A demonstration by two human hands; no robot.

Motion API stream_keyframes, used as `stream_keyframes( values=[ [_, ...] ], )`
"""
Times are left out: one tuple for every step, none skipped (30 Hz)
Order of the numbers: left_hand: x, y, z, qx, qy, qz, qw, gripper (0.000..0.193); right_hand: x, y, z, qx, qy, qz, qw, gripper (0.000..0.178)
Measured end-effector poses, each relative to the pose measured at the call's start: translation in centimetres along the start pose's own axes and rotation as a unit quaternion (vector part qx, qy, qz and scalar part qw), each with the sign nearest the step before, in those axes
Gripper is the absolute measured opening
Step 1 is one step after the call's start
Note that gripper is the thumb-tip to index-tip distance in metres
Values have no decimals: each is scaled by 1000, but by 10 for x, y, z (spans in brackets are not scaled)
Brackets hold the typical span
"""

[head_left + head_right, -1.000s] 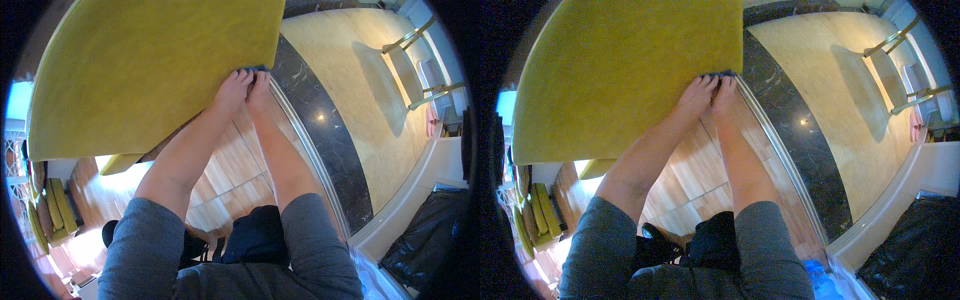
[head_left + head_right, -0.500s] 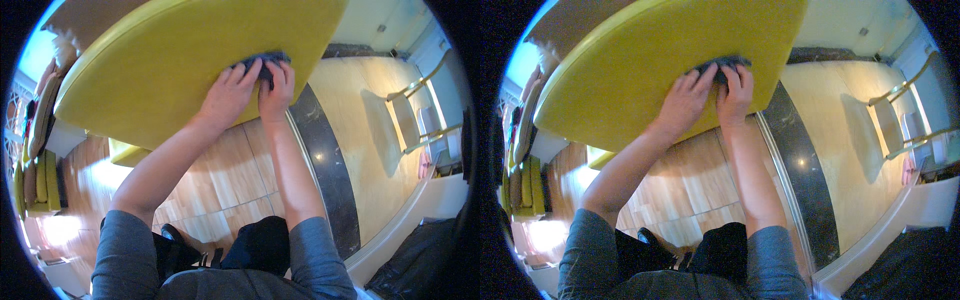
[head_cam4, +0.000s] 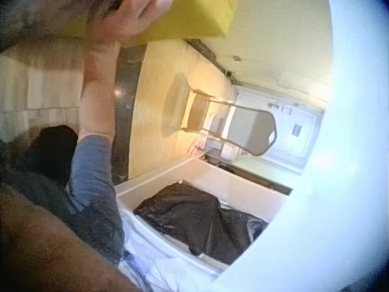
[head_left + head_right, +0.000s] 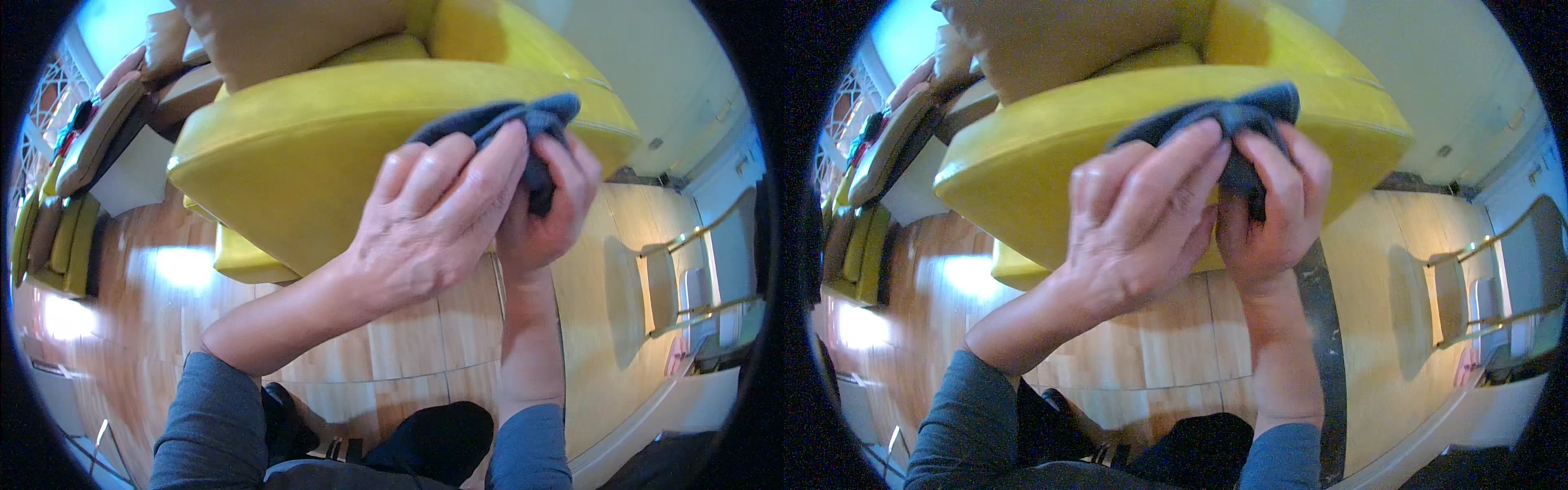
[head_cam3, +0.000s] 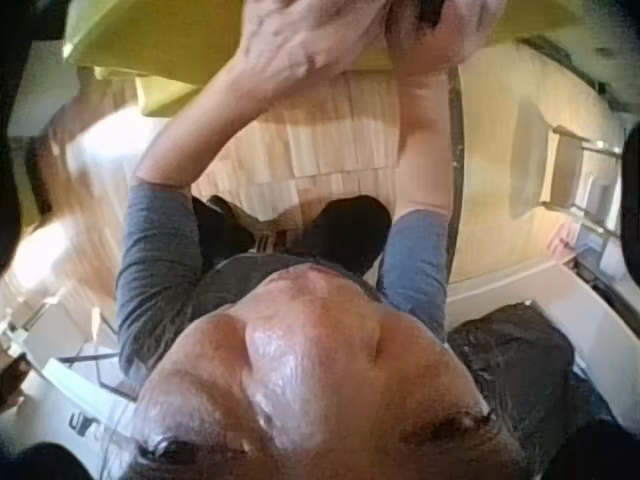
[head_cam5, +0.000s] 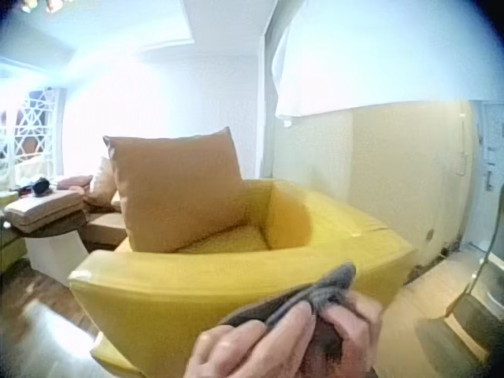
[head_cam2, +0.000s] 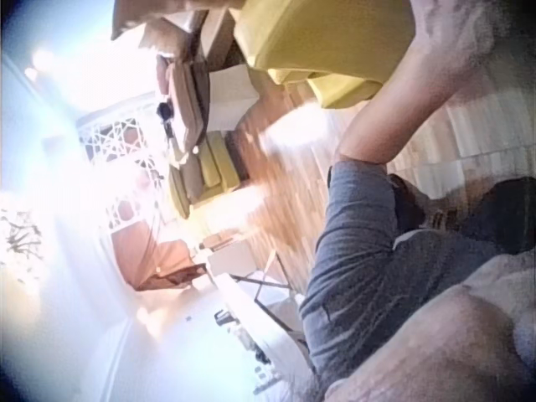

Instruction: The person wipes the surface of a yellow sofa and its cushions with a dark cloth. They then move to a beige sofa and continue wiping the armrest and seat cushions. The person handles the cushions by lifting and repositioning them while cleaning.

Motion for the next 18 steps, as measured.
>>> stream_keyframes(
  values=[
    [13,12,15,8,7,21,1000,64,25,-2,-15,28,26,20,999,36],
    [21,25,23,4,16,57,998,66,44,-3,-29,56,54,35,996,38],
    [25,37,30,-2,38,98,994,66,60,-2,-39,90,125,30,988,42],
    [27,47,42,2,72,132,989,66,70,3,-53,120,165,6,979,43],
    [30,56,52,3,103,166,981,66,77,8,-64,147,208,-15,967,43],
    [31,66,60,5,131,185,974,65,82,14,-75,175,251,-35,951,44],
    [29,74,69,18,157,194,968,66,85,21,-84,191,268,-45,943,43],
    [30,80,77,27,178,200,963,66,90,27,-90,193,305,-81,929,43],
    [29,84,82,26,194,232,953,66,93,34,-94,194,343,-115,912,43],
    [34,89,86,17,233,257,938,66,98,35,-92,182,387,-148,892,42],
    [32,97,90,14,266,280,922,67,98,34,-92,187,411,-194,871,42],
    [26,104,91,9,298,302,905,68,96,36,-91,195,416,-212,862,42],
    [16,106,85,3,296,295,908,69,98,37,-89,190,427,-224,855,42],
    [6,106,81,11,295,284,912,69,99,38,-91,196,429,-235,850,42],
    [-1,104,78,47,287,260,921,69,99,38,-92,197,438,-248,842,43],
    [-1,104,76,41,290,253,922,69,98,36,-91,195,445,-260,834,43],
    [1,106,76,38,295,247,922,69,98,35,-92,197,451,-271,827,44],
    [3,109,77,35,297,241,923,69,102,35,-93,195,471,-279,813,46]
  ],
)
Point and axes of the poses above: each hand's wrist, its own x-axis towards the middle knuckle, its own z-axis out of the back of the hand, y = z × x, the point moved 1 cm from there along x, towards the middle knuckle, and after that the axes turned 5 degrees about z, right-handed, at the moved point
